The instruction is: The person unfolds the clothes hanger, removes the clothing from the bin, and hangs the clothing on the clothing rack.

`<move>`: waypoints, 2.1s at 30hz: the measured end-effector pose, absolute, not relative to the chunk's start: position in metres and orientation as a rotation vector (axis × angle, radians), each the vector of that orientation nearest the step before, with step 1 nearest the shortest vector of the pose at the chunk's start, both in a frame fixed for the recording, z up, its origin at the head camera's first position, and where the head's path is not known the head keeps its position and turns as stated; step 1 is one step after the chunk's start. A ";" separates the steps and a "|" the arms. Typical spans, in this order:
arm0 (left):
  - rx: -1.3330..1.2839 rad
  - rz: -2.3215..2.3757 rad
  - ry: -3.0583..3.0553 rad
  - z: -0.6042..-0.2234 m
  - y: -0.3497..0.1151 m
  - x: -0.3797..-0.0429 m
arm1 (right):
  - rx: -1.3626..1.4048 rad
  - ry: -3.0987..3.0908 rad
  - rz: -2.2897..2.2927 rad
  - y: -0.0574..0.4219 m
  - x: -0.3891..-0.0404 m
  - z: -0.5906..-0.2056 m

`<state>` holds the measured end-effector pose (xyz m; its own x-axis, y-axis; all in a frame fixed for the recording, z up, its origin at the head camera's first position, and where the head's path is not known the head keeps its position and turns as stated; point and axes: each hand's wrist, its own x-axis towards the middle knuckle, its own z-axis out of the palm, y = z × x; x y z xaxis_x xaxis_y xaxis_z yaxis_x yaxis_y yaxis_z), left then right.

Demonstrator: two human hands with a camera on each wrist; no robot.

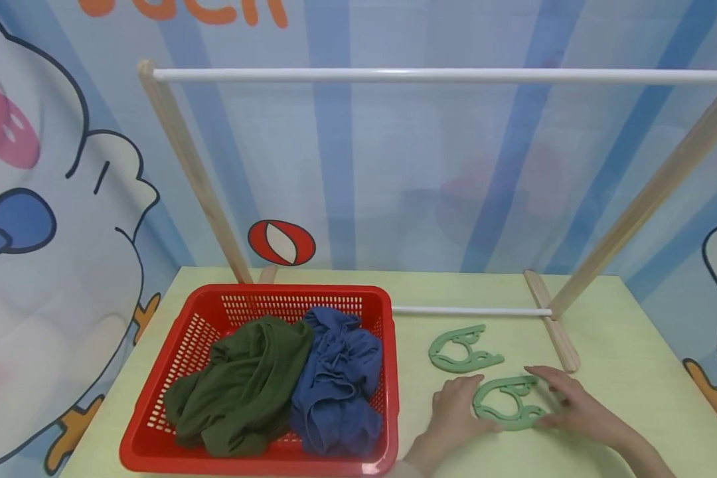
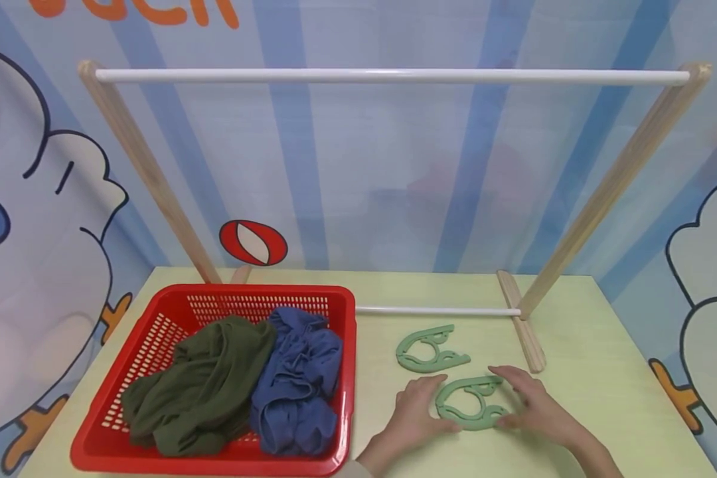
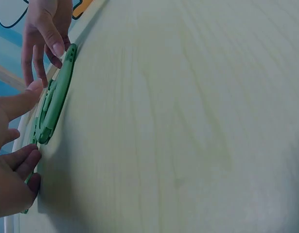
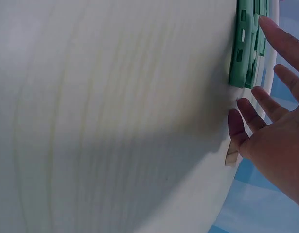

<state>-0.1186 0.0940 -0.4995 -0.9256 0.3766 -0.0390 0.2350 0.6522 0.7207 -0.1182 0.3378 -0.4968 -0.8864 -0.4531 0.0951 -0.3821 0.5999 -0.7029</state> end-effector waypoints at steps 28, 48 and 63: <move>0.612 1.023 2.724 -0.516 0.096 -0.128 | -0.613 2.855 -1.036 0.330 -0.116 -0.505; 0.582 1.043 2.694 -0.513 0.094 -0.128 | -0.646 2.912 -1.008 0.329 -0.116 -0.506; 0.565 1.233 2.619 -0.515 0.090 -0.128 | -0.753 2.886 -1.039 0.333 -0.115 -0.504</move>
<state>-0.1276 0.0902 -0.5154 -0.9088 0.4170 -0.0111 0.2571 0.5809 0.7723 -0.1151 0.3334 -0.5043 -0.8862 -0.4302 0.1722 -0.4412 0.6698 -0.5972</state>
